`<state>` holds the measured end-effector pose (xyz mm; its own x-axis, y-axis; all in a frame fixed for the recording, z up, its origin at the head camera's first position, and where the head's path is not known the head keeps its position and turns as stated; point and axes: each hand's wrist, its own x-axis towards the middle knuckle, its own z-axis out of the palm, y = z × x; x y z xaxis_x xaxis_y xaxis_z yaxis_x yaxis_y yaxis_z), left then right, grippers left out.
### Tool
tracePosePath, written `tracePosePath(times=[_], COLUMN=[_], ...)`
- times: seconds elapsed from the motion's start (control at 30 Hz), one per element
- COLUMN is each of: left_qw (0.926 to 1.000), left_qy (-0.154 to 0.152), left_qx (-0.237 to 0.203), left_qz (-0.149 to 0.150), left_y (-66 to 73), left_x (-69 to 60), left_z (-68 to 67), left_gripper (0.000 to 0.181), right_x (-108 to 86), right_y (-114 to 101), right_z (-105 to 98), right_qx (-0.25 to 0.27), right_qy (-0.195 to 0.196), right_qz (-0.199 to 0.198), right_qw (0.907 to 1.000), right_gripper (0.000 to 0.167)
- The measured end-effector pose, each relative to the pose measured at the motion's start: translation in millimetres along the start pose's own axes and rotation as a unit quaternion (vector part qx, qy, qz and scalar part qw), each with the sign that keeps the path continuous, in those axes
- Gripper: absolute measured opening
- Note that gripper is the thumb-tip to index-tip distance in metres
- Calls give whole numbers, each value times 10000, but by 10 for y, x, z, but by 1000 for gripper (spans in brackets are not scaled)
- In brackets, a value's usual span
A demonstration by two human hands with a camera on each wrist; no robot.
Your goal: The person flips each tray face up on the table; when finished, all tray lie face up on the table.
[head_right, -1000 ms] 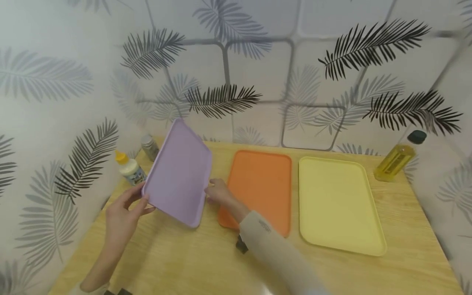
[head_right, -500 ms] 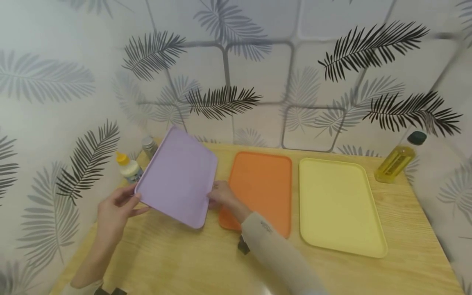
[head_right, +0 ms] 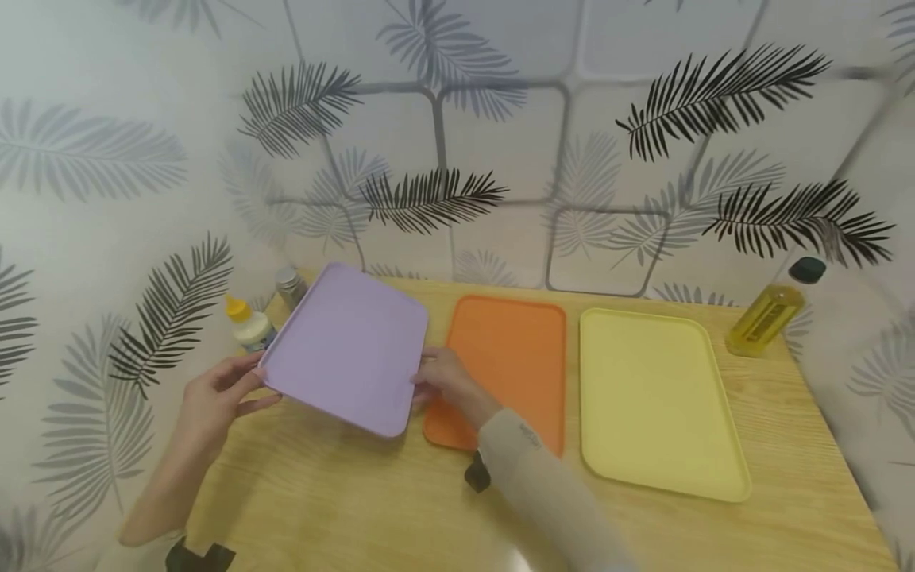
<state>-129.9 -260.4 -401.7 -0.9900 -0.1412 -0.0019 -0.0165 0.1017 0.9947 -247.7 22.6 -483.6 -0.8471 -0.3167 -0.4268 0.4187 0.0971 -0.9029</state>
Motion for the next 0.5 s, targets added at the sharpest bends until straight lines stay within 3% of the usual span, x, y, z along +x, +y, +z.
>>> tracePosePath(times=[0.27, 0.5], left_qw=[9950, 9866], left_qy=[-635, -1019], left_qx=[731, 1175], left_qz=[-247, -482], left_y=[-1, -30], left_x=[218, 510], left_z=[-108, -163], left_gripper=[48, 50], right_x=[-48, -76], right_y=[91, 133], right_z=[-98, -121], right_qx=[216, 333], right_qy=[-197, -153], right_qz=[56, 67], right_qw=[9996, 9993], right_gripper=[58, 63])
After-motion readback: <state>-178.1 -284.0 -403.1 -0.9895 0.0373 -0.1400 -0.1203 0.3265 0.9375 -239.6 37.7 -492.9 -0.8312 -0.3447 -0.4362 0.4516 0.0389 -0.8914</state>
